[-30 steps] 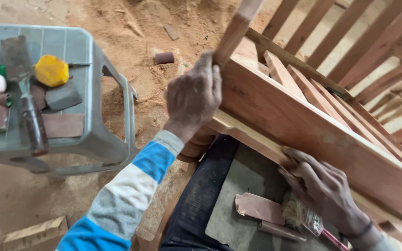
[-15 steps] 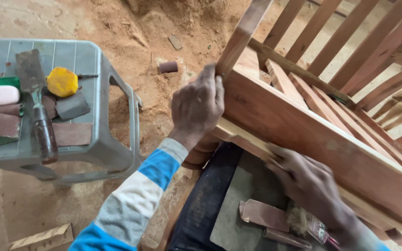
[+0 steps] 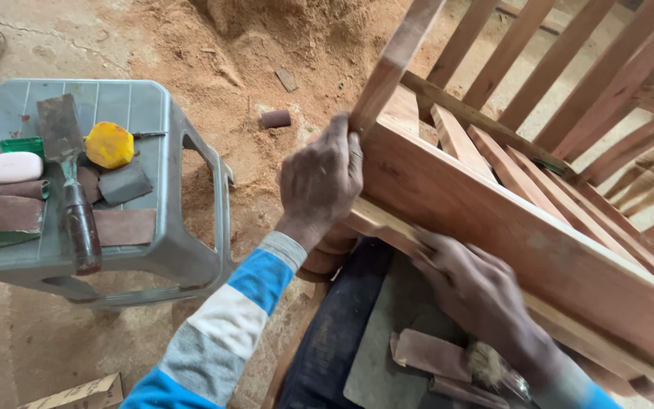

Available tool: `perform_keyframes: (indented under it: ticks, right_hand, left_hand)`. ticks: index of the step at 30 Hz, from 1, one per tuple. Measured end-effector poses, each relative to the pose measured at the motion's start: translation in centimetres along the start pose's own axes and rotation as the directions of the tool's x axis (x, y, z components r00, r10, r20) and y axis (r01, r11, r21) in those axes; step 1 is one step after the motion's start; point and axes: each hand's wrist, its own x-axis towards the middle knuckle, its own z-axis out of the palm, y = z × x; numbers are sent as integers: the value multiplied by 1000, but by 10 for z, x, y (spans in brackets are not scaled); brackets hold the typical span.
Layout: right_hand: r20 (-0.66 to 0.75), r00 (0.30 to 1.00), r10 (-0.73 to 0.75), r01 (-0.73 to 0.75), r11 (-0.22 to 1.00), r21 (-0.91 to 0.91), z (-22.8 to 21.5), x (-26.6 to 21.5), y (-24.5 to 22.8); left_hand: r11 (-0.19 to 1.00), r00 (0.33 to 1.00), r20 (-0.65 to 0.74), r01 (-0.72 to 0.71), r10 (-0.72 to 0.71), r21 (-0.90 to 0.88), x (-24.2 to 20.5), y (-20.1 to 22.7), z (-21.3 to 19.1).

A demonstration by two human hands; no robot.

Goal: The person applies a liquid coating to a wooden chair using a brush and then rubs the wooden surfaces with sandpaper and small wooden blocks.

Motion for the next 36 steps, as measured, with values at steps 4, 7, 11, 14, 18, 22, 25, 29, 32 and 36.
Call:
perform_keyframes:
  ticks: [4,7,11,14,18,22,25,29,32,36]
  right_hand:
    - [-5,999,45,-45,999,-29,-19,-10,-9]
    - [16,996,83,-82,996,-35,6,6,-7]
    - [-16,1000,-22,22,998,52,36,11,7]
    - [-4,999,37,-37,997,68,14,-15,14]
    - [16,992,124,-123,991,-60,-21,-31,7]
    - [-29,999,17,-18,998,-59,7,2,-7]
    - [18,1000,-26,26,1000,7,27,23,-4]
    - [92,996,1,2,999,-36,11,4,3]
    - [-14,1000,-23,22,999,-45,-6,-18,8]
    - [-8,1000,-10,9,997,-72,4,-22,9]
  left_hand:
    - [998,998,-47,-29,31,50,-4,0,2]
    - [999,995,-95,-38,41,29,-2,4,3]
    - [998,996,-76,-51,54,37,-2,3,-5]
    - [998,997,-62,-49,50,26,0,1,-4]
    - [1000,999,-45,-4,5,17,-3,2,2]
    - [998,995,-88,-42,45,38,-3,3,1]
    - [997,994,-89,-67,69,26,-2,4,-4]
    - [1000,1000,0,-19,19,-3,-2,2,-7]
    - [996,996,32,-78,79,-44,-12,-1,-11]
    - [932,931,45,-363,363,7,-27,-11,-30]
